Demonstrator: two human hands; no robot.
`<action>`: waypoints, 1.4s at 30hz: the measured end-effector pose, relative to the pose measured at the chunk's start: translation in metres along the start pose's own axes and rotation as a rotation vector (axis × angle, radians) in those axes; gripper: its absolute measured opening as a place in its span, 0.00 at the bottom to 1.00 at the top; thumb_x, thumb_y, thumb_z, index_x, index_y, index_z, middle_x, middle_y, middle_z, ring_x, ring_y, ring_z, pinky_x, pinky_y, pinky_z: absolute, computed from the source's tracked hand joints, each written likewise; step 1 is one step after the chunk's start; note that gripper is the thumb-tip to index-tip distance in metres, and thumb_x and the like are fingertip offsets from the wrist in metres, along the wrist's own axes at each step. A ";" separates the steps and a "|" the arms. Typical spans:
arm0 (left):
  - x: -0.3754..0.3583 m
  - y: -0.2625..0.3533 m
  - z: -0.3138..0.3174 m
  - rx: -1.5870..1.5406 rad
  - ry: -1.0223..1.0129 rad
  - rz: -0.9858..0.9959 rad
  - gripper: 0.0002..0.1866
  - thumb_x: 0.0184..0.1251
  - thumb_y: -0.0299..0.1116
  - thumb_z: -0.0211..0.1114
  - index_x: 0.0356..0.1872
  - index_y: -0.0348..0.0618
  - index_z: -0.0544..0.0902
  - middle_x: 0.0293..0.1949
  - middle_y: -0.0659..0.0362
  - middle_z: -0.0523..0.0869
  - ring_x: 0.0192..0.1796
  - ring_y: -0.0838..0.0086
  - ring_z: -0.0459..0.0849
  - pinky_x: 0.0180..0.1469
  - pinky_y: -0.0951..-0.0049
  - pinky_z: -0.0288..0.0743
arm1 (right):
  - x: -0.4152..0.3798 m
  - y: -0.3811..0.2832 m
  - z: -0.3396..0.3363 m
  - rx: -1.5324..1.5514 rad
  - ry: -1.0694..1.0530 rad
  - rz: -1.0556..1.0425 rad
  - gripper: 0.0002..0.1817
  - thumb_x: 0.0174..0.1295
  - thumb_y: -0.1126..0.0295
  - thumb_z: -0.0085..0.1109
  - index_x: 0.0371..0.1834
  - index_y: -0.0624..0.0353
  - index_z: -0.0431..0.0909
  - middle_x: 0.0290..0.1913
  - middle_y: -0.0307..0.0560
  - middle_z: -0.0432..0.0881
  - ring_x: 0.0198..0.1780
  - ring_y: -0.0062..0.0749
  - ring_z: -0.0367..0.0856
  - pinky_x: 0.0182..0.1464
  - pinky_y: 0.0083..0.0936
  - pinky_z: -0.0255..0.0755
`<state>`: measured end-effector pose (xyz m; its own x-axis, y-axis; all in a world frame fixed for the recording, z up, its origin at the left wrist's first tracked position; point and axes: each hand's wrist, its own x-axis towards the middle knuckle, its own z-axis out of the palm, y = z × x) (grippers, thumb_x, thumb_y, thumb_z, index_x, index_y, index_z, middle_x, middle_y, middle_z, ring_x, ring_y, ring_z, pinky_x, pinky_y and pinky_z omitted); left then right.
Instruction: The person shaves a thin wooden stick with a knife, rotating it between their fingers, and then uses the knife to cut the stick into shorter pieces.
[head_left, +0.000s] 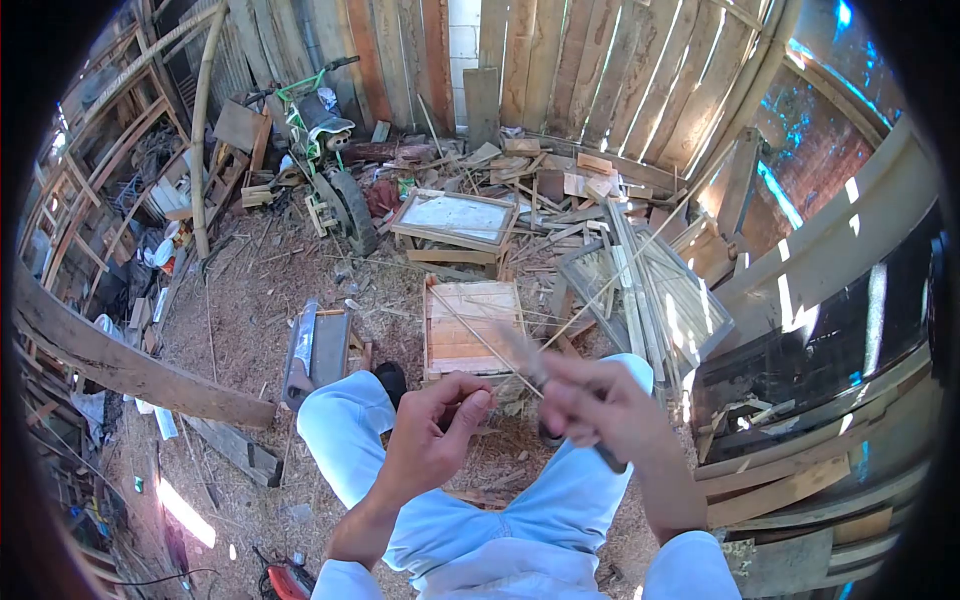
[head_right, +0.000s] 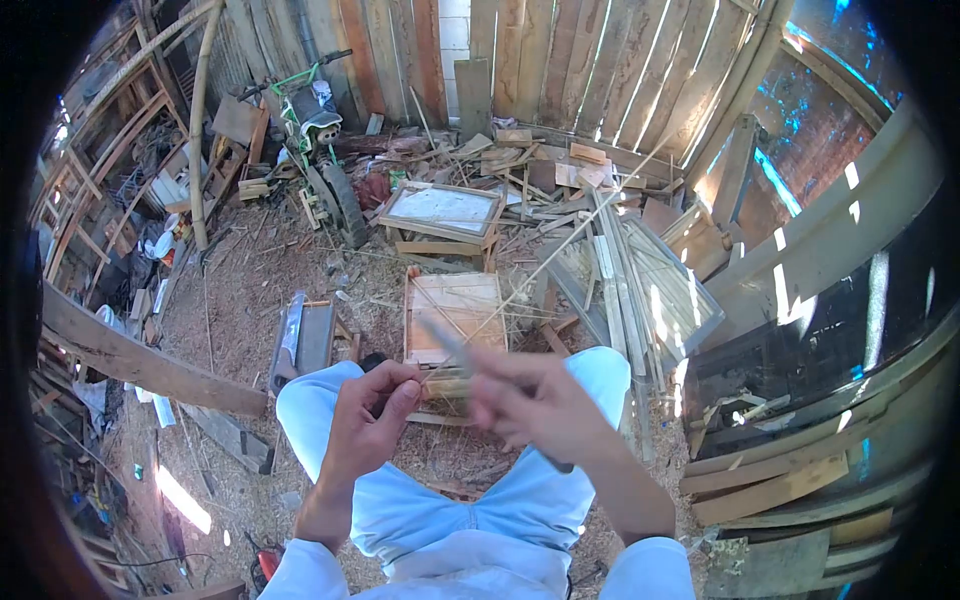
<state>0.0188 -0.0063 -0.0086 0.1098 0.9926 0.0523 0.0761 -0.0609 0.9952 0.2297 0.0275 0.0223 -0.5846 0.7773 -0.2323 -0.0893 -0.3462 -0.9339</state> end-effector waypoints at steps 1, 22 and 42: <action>0.000 -0.003 -0.002 0.030 -0.014 0.026 0.07 0.69 0.27 0.56 0.38 0.33 0.79 0.29 0.63 0.82 0.30 0.88 0.74 0.30 0.86 0.69 | -0.001 -0.006 -0.010 0.021 0.067 -0.043 0.21 0.69 0.68 0.49 0.65 0.56 0.68 0.24 0.34 0.72 0.20 0.10 0.62 0.19 0.09 0.56; -0.003 -0.012 -0.015 0.092 -0.020 -0.011 0.06 0.68 0.26 0.57 0.40 0.34 0.79 0.25 0.65 0.79 0.27 0.86 0.71 0.27 0.82 0.64 | -0.001 -0.014 -0.027 0.178 0.097 -0.083 0.21 0.69 0.69 0.50 0.65 0.56 0.67 0.25 0.38 0.72 0.20 0.13 0.60 0.19 0.10 0.52; 0.001 0.001 0.004 0.364 0.128 0.234 0.04 0.65 0.23 0.59 0.37 0.34 0.79 0.27 0.57 0.84 0.28 0.80 0.79 0.31 0.81 0.70 | 0.002 -0.006 -0.015 0.155 0.095 -0.147 0.19 0.70 0.68 0.48 0.63 0.57 0.69 0.26 0.37 0.74 0.19 0.11 0.61 0.18 0.10 0.54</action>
<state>0.0224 -0.0057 -0.0081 0.0435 0.9512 0.3054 0.4103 -0.2957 0.8626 0.2406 0.0393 0.0238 -0.4784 0.8688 -0.1278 -0.2954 -0.2963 -0.9083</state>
